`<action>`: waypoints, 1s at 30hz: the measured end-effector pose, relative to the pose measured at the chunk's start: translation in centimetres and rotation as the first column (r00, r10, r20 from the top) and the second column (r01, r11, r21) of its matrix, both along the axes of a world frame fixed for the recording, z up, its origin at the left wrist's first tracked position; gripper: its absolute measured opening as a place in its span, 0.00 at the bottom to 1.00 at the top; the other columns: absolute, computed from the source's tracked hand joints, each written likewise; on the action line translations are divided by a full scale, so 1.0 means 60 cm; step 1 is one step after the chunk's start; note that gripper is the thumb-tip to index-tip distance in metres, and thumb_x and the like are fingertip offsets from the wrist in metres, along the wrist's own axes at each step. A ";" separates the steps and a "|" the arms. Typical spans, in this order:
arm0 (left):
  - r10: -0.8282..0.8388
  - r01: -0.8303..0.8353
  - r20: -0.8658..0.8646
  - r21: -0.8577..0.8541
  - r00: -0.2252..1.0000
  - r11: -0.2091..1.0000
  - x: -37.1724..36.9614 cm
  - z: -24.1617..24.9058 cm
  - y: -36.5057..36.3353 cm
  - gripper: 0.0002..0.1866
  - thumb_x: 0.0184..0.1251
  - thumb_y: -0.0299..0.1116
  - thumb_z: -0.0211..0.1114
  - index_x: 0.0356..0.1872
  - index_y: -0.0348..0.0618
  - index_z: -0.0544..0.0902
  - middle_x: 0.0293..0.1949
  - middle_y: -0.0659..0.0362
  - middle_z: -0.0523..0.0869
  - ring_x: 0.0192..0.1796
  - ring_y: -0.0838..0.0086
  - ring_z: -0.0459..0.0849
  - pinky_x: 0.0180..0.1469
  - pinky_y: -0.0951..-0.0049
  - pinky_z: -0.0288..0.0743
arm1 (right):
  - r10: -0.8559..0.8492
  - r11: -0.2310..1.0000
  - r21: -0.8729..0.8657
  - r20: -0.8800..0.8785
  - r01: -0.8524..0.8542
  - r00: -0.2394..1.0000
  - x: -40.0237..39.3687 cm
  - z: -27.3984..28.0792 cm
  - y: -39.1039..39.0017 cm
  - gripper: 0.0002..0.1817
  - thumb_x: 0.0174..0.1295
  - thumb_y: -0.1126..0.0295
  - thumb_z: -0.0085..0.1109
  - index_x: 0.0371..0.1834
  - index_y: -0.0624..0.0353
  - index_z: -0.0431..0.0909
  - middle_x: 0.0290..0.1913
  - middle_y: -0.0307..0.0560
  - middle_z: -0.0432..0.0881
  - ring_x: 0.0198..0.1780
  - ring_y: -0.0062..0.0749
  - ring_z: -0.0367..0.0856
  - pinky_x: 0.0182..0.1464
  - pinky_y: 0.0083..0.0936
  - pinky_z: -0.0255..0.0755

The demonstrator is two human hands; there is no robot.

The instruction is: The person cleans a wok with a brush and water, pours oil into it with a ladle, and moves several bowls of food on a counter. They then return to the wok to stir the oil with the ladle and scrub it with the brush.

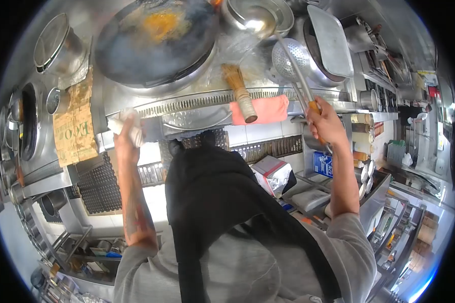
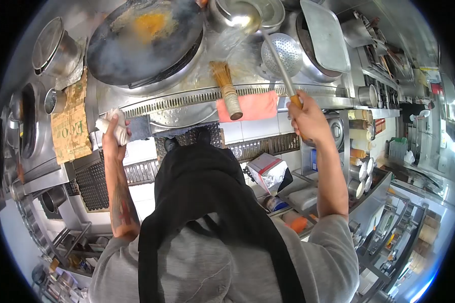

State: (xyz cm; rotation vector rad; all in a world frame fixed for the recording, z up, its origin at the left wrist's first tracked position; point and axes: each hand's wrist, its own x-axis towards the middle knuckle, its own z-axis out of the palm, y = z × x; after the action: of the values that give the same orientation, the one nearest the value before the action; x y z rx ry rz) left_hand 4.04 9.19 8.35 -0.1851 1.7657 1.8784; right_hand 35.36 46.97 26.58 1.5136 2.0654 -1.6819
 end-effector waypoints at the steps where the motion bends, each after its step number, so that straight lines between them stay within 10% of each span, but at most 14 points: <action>1: 0.000 -0.009 0.084 0.097 0.996 0.995 0.003 -0.007 -0.009 0.24 0.75 0.44 0.56 0.62 0.38 0.72 0.43 0.48 0.86 0.32 0.70 0.83 0.34 0.70 0.79 | 0.071 0.964 0.249 0.109 -0.097 0.991 -0.008 -0.016 0.018 0.19 0.69 0.68 0.52 0.60 0.66 0.69 0.28 0.48 0.77 0.23 0.29 0.77 0.23 0.30 0.71; 4: -0.035 -0.054 0.296 0.285 0.955 0.957 0.011 0.010 -0.002 0.23 0.72 0.36 0.51 0.65 0.37 0.70 0.51 0.44 0.85 0.38 0.65 0.85 0.38 0.69 0.81 | 0.159 0.477 0.825 0.258 -0.303 0.953 -0.046 -0.117 0.129 0.22 0.66 0.67 0.53 0.59 0.71 0.68 0.39 0.71 0.85 0.36 0.59 0.88 0.38 0.51 0.78; 6: 0.025 -0.155 0.428 0.272 0.904 0.950 0.024 0.035 0.031 0.22 0.71 0.35 0.52 0.63 0.39 0.71 0.49 0.45 0.86 0.36 0.66 0.85 0.35 0.70 0.81 | 0.077 0.477 0.829 0.291 -0.292 0.953 -0.100 -0.179 0.186 0.21 0.65 0.68 0.51 0.57 0.71 0.69 0.44 0.72 0.84 0.43 0.70 0.85 0.46 0.56 0.76; 8: -0.148 -0.021 0.418 0.375 0.896 0.927 -0.008 -0.037 0.020 0.20 0.70 0.35 0.53 0.61 0.40 0.72 0.47 0.45 0.86 0.32 0.66 0.83 0.32 0.71 0.80 | 0.022 0.342 0.899 0.285 -0.275 0.958 -0.149 -0.280 0.262 0.19 0.66 0.67 0.49 0.55 0.70 0.70 0.42 0.69 0.86 0.35 0.59 0.87 0.41 0.51 0.79; 10: -0.104 -0.089 0.440 0.396 0.892 0.914 0.000 -0.009 0.060 0.19 0.68 0.32 0.55 0.58 0.40 0.74 0.46 0.45 0.85 0.33 0.66 0.83 0.33 0.72 0.80 | 0.207 0.944 0.223 0.172 -0.243 0.963 -0.220 -0.186 0.278 0.20 0.66 0.71 0.50 0.58 0.72 0.66 0.34 0.57 0.83 0.27 0.41 0.82 0.31 0.39 0.79; 11: -0.118 -0.107 0.473 0.422 0.873 0.900 -0.001 0.005 0.075 0.19 0.66 0.33 0.56 0.58 0.41 0.74 0.48 0.44 0.84 0.37 0.64 0.83 0.37 0.68 0.81 | 0.198 0.945 0.232 0.161 -0.232 0.967 -0.220 -0.168 0.287 0.20 0.66 0.71 0.50 0.58 0.72 0.66 0.34 0.57 0.83 0.27 0.41 0.82 0.31 0.39 0.79; 12: -0.129 -0.131 0.504 0.448 0.854 0.885 -0.006 0.015 0.092 0.20 0.65 0.34 0.57 0.57 0.41 0.75 0.50 0.43 0.83 0.40 0.61 0.83 0.40 0.63 0.81 | -0.211 0.869 -0.493 -0.279 0.049 0.937 -0.222 -0.151 0.295 0.20 0.66 0.74 0.51 0.58 0.74 0.64 0.31 0.50 0.78 0.25 0.33 0.76 0.27 0.31 0.74; 13: -0.131 -0.127 0.498 0.450 0.857 0.884 -0.012 0.020 0.103 0.20 0.65 0.34 0.57 0.57 0.41 0.75 0.50 0.43 0.83 0.40 0.61 0.83 0.40 0.63 0.81 | -0.724 0.252 -0.964 -0.248 -0.088 0.644 -0.223 -0.138 0.297 0.21 0.66 0.77 0.51 0.59 0.77 0.61 0.28 0.43 0.73 0.23 0.25 0.71 0.22 0.23 0.70; 16: -0.311 -0.027 0.441 0.610 0.842 0.792 -0.037 0.083 0.149 0.24 0.62 0.45 0.60 0.55 0.42 0.74 0.47 0.47 0.82 0.43 0.53 0.83 0.47 0.51 0.80 | -0.791 0.259 -0.953 -0.303 -0.158 0.531 -0.201 -0.065 0.193 0.22 0.66 0.81 0.52 0.60 0.79 0.58 0.28 0.39 0.68 0.23 0.21 0.69 0.20 0.17 0.66; 18: -0.061 -0.240 0.632 0.379 0.772 0.894 -0.075 0.057 0.192 0.18 0.63 0.45 0.60 0.47 0.44 0.75 0.38 0.52 0.81 0.41 0.51 0.83 0.40 0.50 0.77 | -0.741 0.254 -0.932 -0.358 -0.258 0.568 -0.185 -0.040 0.148 0.21 0.69 0.78 0.49 0.61 0.79 0.59 0.30 0.41 0.69 0.22 0.19 0.68 0.19 0.16 0.67; 24: -0.044 -0.158 0.507 0.349 0.861 0.924 -0.082 -0.012 0.222 0.11 0.72 0.38 0.54 0.45 0.41 0.75 0.34 0.50 0.81 0.30 0.64 0.80 0.27 0.66 0.74 | -0.568 0.314 -0.898 -0.438 -0.308 0.697 -0.142 0.007 0.037 0.18 0.74 0.73 0.44 0.62 0.75 0.66 0.29 0.37 0.69 0.20 0.13 0.68 0.15 0.12 0.64; 28: 0.099 -0.213 0.401 0.252 0.911 0.944 -0.089 -0.027 0.229 0.08 0.74 0.34 0.51 0.42 0.42 0.75 0.28 0.55 0.80 0.21 0.69 0.75 0.22 0.70 0.71 | -0.378 0.568 -0.797 -0.476 -0.207 0.794 -0.114 0.008 -0.012 0.18 0.73 0.73 0.49 0.63 0.67 0.69 0.27 0.36 0.71 0.18 0.13 0.67 0.15 0.14 0.64; 30: 0.050 -0.174 0.393 0.287 0.918 0.942 -0.113 -0.007 0.231 0.08 0.75 0.35 0.51 0.43 0.42 0.75 0.29 0.54 0.80 0.24 0.68 0.77 0.23 0.70 0.72 | -0.097 0.897 -0.431 -0.402 -0.094 0.911 -0.115 0.018 -0.054 0.19 0.71 0.72 0.52 0.64 0.63 0.69 0.26 0.35 0.70 0.17 0.16 0.66 0.16 0.18 0.63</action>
State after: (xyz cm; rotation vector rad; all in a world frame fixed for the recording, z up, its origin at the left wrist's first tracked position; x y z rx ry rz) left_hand -2.74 23.04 7.94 -0.5042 1.1978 2.0158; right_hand 28.44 43.73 27.66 1.0801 1.6405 -2.4364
